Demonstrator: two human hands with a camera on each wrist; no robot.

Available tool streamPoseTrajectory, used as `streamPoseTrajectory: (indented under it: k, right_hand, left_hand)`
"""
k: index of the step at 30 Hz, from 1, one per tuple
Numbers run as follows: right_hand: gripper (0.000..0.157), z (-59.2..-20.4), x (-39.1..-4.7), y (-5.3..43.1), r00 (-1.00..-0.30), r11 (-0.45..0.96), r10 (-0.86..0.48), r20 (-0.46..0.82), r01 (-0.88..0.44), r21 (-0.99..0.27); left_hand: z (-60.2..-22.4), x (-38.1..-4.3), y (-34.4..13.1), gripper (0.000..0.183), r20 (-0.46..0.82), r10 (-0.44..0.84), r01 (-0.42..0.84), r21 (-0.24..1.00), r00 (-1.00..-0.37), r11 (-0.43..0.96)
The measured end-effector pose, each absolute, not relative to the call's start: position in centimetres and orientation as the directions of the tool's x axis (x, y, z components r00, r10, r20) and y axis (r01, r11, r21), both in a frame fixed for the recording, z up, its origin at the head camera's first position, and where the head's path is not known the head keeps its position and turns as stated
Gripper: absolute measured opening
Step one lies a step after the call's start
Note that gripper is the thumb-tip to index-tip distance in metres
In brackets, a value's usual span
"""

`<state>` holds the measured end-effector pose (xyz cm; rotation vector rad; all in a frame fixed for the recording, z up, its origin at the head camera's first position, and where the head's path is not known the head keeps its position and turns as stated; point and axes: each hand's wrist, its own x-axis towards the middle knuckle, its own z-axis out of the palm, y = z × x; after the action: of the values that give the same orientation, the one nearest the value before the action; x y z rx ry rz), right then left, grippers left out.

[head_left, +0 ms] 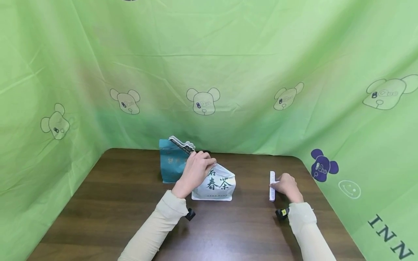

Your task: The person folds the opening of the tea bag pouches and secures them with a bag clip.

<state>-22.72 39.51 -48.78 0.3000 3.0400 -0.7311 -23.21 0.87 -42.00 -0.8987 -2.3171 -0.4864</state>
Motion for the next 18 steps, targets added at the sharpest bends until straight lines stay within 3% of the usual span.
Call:
streamPoseTrajectory:
  k: [6, 18]
  right_hand:
    - [0.052, -48.53, -22.26, 39.58, -0.979, 0.881, 0.202, -0.032, 0.196, -0.431]
    - [0.037, -48.77, -21.75, 39.11, -0.970, 0.866, 0.241, -0.021, 0.225, -0.447]
  left_hand:
    - [-41.87, -23.10, 0.91, 0.008, 0.656, 0.478, 0.707, 0.120, -0.583, 0.697]
    - [-42.05, -22.95, 0.84, 0.007, 0.658, 0.479, 0.704, 0.111, -0.581, 0.701]
